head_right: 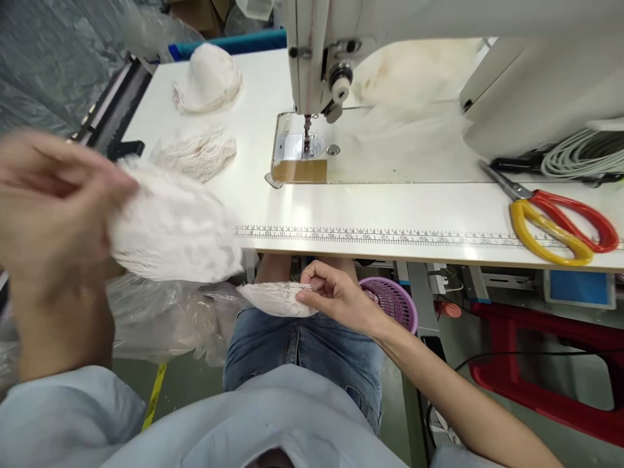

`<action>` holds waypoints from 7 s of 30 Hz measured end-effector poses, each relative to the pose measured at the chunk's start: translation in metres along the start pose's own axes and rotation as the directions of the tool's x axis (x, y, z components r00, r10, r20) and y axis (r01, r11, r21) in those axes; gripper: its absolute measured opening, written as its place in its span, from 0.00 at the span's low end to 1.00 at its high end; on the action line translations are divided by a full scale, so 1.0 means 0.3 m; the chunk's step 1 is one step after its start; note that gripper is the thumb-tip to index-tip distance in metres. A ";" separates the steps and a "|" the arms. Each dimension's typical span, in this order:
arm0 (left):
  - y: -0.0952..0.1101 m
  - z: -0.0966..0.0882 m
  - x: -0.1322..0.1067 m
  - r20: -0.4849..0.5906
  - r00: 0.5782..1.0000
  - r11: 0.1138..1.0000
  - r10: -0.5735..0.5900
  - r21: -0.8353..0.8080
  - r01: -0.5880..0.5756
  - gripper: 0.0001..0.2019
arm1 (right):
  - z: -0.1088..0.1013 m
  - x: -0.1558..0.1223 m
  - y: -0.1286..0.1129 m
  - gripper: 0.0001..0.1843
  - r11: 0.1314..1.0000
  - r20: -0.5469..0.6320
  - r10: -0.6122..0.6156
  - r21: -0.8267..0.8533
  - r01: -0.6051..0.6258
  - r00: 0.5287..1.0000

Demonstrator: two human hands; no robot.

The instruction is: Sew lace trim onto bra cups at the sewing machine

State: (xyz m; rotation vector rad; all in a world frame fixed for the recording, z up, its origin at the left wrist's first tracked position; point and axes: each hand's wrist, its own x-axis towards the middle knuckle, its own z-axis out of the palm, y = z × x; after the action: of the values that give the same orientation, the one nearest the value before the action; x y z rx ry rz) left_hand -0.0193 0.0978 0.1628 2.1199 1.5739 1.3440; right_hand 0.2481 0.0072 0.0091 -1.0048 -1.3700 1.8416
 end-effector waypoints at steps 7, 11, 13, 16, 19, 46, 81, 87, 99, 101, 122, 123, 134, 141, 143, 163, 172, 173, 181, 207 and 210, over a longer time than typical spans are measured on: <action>0.043 0.148 0.068 0.230 0.950 0.912 0.212 0.302 -0.277 0.22 | -0.028 -0.032 -0.014 0.12 0.951 -0.159 -0.084 -0.306 0.032 0.984; 0.089 0.290 -0.262 0.600 0.746 0.955 0.288 -0.123 -0.270 0.20 | -0.033 -0.055 -0.042 0.10 0.923 -0.119 -0.136 -0.375 0.082 0.983; 0.094 0.343 -0.377 0.687 0.707 0.974 0.165 -0.228 -0.006 0.24 | -0.032 -0.063 -0.047 0.08 0.903 -0.101 -0.157 -0.418 0.101 0.982; 0.076 0.397 -0.450 0.784 0.613 0.914 -0.099 -0.173 0.368 0.23 | -0.032 -0.074 -0.034 0.07 0.883 -0.117 -0.162 -0.459 0.092 0.980; 0.050 0.417 -0.464 0.854 0.450 0.742 -0.260 -0.122 0.660 0.17 | -0.040 -0.092 -0.008 0.07 0.892 -0.138 -0.137 -0.448 0.061 0.981; 0.049 0.472 -0.492 0.919 0.293 0.637 -0.264 -0.062 0.768 0.15 | -0.068 -0.145 0.110 0.06 0.615 -0.197 -0.431 -0.778 0.127 0.880; 0.054 0.463 -0.528 0.960 0.135 0.508 -0.247 0.010 0.861 0.15 | -0.048 -0.174 0.197 0.10 0.438 -0.292 -0.524 -0.898 -0.041 0.800; 0.061 0.464 -0.526 0.951 0.198 0.613 -0.239 -0.011 0.790 0.15 | -0.034 -0.177 0.135 0.09 0.695 -0.224 -0.368 -0.711 0.107 0.902; 0.057 0.467 -0.541 0.952 0.181 0.614 -0.246 0.008 0.790 0.14 | 0.008 -0.165 0.167 0.09 0.426 -0.134 -0.510 -0.898 0.114 0.850; 0.062 0.467 -0.540 0.955 0.154 0.593 -0.252 0.027 0.805 0.13 | 0.008 -0.162 0.193 0.10 0.314 -0.113 -0.541 -0.946 0.076 0.833; 0.061 0.468 -0.534 0.960 0.147 0.592 -0.237 0.023 0.805 0.15 | -0.063 -0.222 0.123 0.03 0.801 -0.207 -0.356 -0.570 0.184 0.911; 0.060 0.466 -0.535 0.960 0.149 0.585 -0.239 0.020 0.810 0.15 | -0.051 -0.213 0.114 0.04 0.795 -0.198 -0.378 -0.570 0.208 0.905; 0.064 0.452 -0.540 0.965 0.170 0.543 -0.201 -0.035 0.839 0.15 | -0.023 -0.190 0.138 0.08 0.775 -0.182 -0.370 -0.601 0.195 0.911; 0.050 0.458 -0.551 0.968 0.152 0.497 -0.198 -0.034 0.867 0.14 | -0.062 -0.252 0.154 0.06 0.775 -0.333 -0.307 -0.631 0.031 0.892; 0.053 0.462 -0.550 0.968 0.163 0.510 -0.192 -0.043 0.859 0.14 | -0.036 -0.246 0.134 0.03 0.756 -0.265 -0.379 -0.642 0.131 0.886; 0.057 0.459 -0.547 0.957 0.218 0.588 -0.190 -0.067 0.806 0.14 | -0.061 -0.261 0.151 0.06 0.733 -0.305 -0.303 -0.680 0.017 0.903; 0.069 0.461 -0.553 0.951 0.245 0.609 -0.191 -0.081 0.789 0.10 | 0.012 -0.214 0.109 0.03 0.796 -0.210 -0.348 -0.581 0.169 0.914; 0.070 0.459 -0.553 0.949 0.252 0.619 -0.191 -0.083 0.781 0.11 | 0.017 -0.207 0.109 0.03 0.799 -0.213 -0.344 -0.578 0.166 0.914; 0.060 0.449 -0.572 0.945 0.270 0.631 -0.186 -0.096 0.770 0.11 | 0.000 -0.216 0.174 0.07 0.759 -0.209 -0.323 -0.639 0.121 0.923; 0.052 0.464 -0.575 0.948 0.221 0.543 -0.230 -0.064 0.837 0.11 | -0.204 -0.351 0.336 0.11 0.516 -0.455 -0.177 -0.798 -0.312 0.873; 0.054 0.473 -0.567 0.957 0.201 0.478 -0.209 -0.079 0.875 0.11 | -0.241 -0.370 0.316 0.13 0.474 -0.482 -0.190 -0.808 -0.350 0.855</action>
State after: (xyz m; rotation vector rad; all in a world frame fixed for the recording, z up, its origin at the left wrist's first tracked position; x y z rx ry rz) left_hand 0.0909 -0.0013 -0.0024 1.0738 0.9895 0.2233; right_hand 0.3633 -0.0751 -0.0714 -1.9409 -1.9358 0.6266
